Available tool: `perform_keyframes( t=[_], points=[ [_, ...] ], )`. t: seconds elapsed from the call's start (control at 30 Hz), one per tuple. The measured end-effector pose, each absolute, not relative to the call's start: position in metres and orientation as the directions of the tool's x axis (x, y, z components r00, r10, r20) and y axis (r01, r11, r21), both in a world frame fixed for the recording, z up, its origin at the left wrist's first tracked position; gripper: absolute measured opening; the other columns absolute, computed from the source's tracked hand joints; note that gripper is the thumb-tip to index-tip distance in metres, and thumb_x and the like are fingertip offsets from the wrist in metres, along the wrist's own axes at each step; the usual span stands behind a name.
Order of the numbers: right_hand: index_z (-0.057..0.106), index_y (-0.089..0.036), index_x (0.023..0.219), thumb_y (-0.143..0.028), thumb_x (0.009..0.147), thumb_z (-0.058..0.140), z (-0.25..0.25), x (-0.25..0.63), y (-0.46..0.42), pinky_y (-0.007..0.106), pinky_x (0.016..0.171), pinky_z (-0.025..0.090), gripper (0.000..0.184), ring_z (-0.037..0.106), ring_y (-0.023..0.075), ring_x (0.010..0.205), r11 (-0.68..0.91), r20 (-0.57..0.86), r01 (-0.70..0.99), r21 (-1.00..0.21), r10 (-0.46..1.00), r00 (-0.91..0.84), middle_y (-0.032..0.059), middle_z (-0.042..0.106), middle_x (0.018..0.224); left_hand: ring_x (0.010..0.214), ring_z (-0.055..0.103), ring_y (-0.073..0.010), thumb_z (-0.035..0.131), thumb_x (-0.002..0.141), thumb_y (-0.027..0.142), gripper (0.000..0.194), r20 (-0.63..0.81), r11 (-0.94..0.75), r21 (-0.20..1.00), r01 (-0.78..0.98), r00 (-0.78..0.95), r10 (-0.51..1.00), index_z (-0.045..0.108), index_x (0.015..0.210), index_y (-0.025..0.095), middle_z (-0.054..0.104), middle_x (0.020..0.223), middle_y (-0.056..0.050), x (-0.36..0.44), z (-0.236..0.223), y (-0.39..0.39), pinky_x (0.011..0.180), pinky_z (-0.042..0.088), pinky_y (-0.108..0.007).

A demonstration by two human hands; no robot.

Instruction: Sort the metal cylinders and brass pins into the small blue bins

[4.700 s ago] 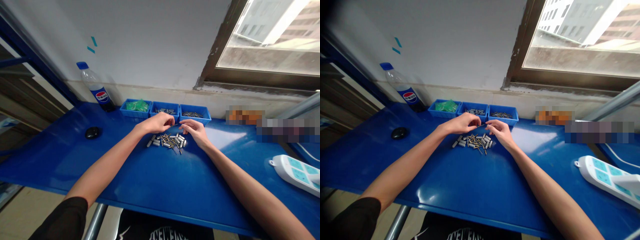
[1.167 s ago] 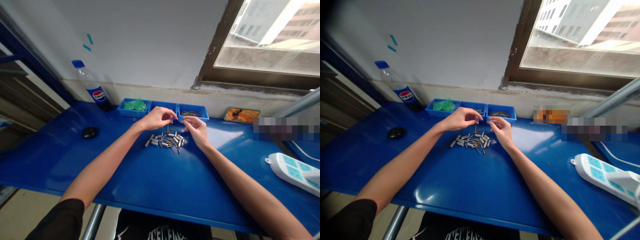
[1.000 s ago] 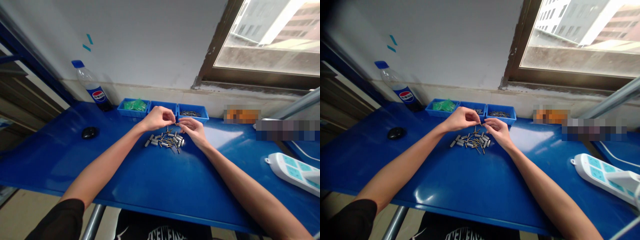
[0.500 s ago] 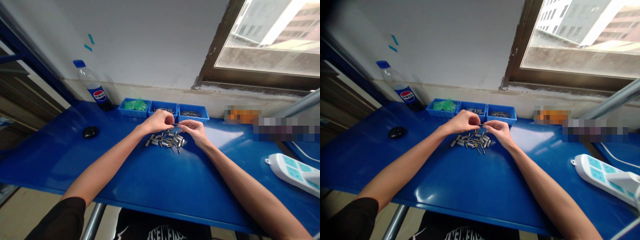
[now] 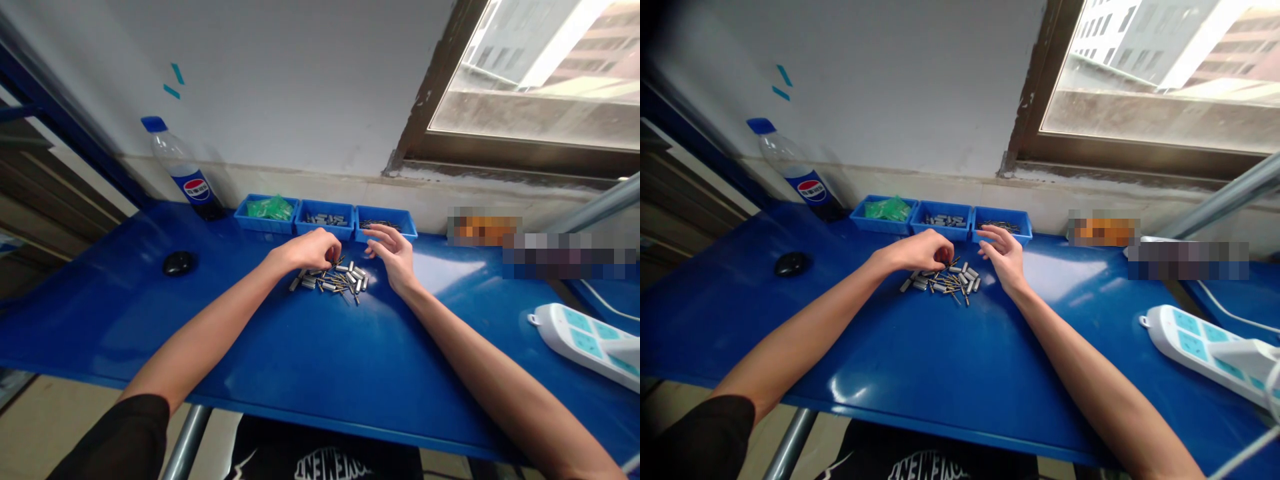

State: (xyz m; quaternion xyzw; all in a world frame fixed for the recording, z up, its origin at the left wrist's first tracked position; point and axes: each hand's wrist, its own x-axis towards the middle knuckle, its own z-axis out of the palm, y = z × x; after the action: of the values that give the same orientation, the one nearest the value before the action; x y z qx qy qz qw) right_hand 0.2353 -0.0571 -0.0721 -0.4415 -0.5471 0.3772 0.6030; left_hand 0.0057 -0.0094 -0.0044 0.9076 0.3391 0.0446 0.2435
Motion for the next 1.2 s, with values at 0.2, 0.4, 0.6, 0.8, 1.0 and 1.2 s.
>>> perform_keyframes(
  t=[0.2,0.4,0.6,0.8,1.0,1.2],
  points=[
    [0.075,-0.022,0.107,-0.041,0.083,0.079,-0.07,0.234,-0.058,0.031,0.062,0.054,0.031,0.066,0.015,0.064,0.287,0.288,0.021,-0.958,0.956,0.056,0.0058,0.081,0.097,0.07,0.068,-0.0168,0.067,0.069,0.006,0.023,-0.046,-0.653,0.467,0.597,0.754,0.656,0.076,0.088,0.017,0.076,0.079,-0.005,0.006,-0.008,-0.01,0.059,0.044,-0.023],
    [0.077,-0.021,0.096,-0.045,0.082,0.079,-0.065,0.232,-0.059,0.032,0.062,0.054,0.028,0.065,0.0163,0.061,0.234,0.232,0.062,-0.97,0.972,-0.04,0.0044,0.079,0.08,0.068,0.068,-0.0166,0.067,0.071,0.007,0.03,-0.04,-0.658,0.456,0.6,0.752,0.658,0.078,0.097,0.016,0.076,0.078,-0.004,0.006,-0.007,-0.008,0.06,0.045,-0.023],
    [0.078,-0.022,0.095,-0.042,0.082,0.079,-0.064,0.232,-0.058,0.031,0.062,0.053,0.024,0.064,0.0155,0.06,0.225,0.222,0.036,-0.974,0.973,-0.058,0.0031,0.078,0.079,0.07,0.066,-0.0151,0.062,0.078,0.008,0.037,0.112,-0.706,0.485,0.516,0.764,0.635,0.08,0.109,0.014,0.075,0.079,-0.005,0.007,0.007,-0.01,0.064,0.045,-0.025],
    [0.078,-0.022,0.094,-0.044,0.079,0.081,-0.064,0.232,-0.058,0.032,0.061,0.054,0.026,0.064,0.016,0.06,0.211,0.209,0.035,-0.977,0.976,-0.056,0.0032,0.079,0.079,0.073,0.07,-0.0159,0.067,0.079,0.014,0.016,0.209,-0.641,0.63,0.439,0.699,0.684,0.079,0.09,0.013,0.077,0.081,-0.006,0.007,0.008,-0.009,0.067,0.051,-0.025],
    [0.077,-0.023,0.109,-0.047,0.082,0.081,-0.066,0.236,-0.059,0.031,0.059,0.052,0.037,0.067,0.0162,0.063,0.202,0.193,0.039,-0.979,0.969,-0.156,0.0054,0.082,0.092,0.073,0.072,-0.0171,0.076,0.078,0.023,0.009,0.277,-0.596,0.7,0.393,0.62,0.734,0.075,0.08,0.014,0.078,0.079,-0.007,0.01,0.004,-0.009,0.067,0.053,-0.026],
    [0.081,-0.023,0.103,-0.048,0.076,0.087,-0.064,0.238,-0.059,0.029,0.054,0.049,0.038,0.069,0.0175,0.064,0.184,0.178,0.032,-0.982,0.974,-0.137,0.0067,0.082,0.091,0.071,0.071,-0.0167,0.079,0.078,0.027,0.016,0.303,-0.582,0.727,0.364,0.591,0.748,0.071,0.074,0.014,0.077,0.078,-0.007,0.014,-0.004,-0.008,0.065,0.053,-0.026]
  ],
)
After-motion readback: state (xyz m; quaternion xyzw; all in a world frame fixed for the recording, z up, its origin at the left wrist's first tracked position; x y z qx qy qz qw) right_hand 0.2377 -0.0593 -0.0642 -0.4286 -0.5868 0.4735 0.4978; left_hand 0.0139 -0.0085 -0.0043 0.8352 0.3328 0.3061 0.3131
